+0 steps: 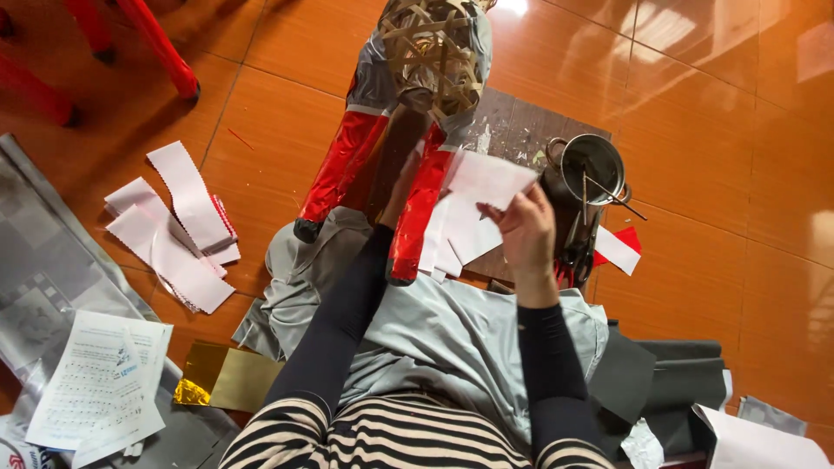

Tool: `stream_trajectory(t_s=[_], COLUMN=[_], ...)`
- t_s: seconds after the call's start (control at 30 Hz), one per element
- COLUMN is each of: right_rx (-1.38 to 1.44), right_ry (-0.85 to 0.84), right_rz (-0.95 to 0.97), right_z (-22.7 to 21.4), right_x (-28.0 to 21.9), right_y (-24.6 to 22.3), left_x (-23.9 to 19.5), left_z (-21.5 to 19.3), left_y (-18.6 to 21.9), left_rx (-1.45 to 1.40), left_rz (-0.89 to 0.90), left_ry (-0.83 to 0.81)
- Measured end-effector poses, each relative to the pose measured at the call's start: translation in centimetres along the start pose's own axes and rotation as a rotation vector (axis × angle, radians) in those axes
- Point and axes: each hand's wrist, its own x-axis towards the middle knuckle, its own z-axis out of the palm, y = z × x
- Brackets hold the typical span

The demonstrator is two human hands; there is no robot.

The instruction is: The recorder is applying paper strips and red paper to a paper mache giraffe figure using glue and a brush.

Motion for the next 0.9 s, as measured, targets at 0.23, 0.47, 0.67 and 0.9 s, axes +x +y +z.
stream_trajectory(t_s=[0.23, 0.47, 0.67, 0.9], right_rx=[-0.176, -0.365, -0.667, -1.349], right_ry=[-0.058, -0.131, -0.357, -0.279], right_rz=[0.017, 0.047, -0.051, -0.062], right_z=[0.4, 5.5, 7.9, 12.5], right_x=[5.5, 8.5, 9.9, 12.5], right_y=[-3.8, -5.6, -5.0, -4.1], left_x=[-3.0, 2.5, -2.9, -2.5], left_z=[-0.7, 0.2, 8.7, 8.1], left_y=[7.8, 6.1, 10.1, 10.0], left_rx=[-0.034, 0.315, 0.724, 0.779], left_rz=[0.141, 0.438, 0.492, 0.318], left_ry=[0.252, 0.183, 0.352, 0.485])
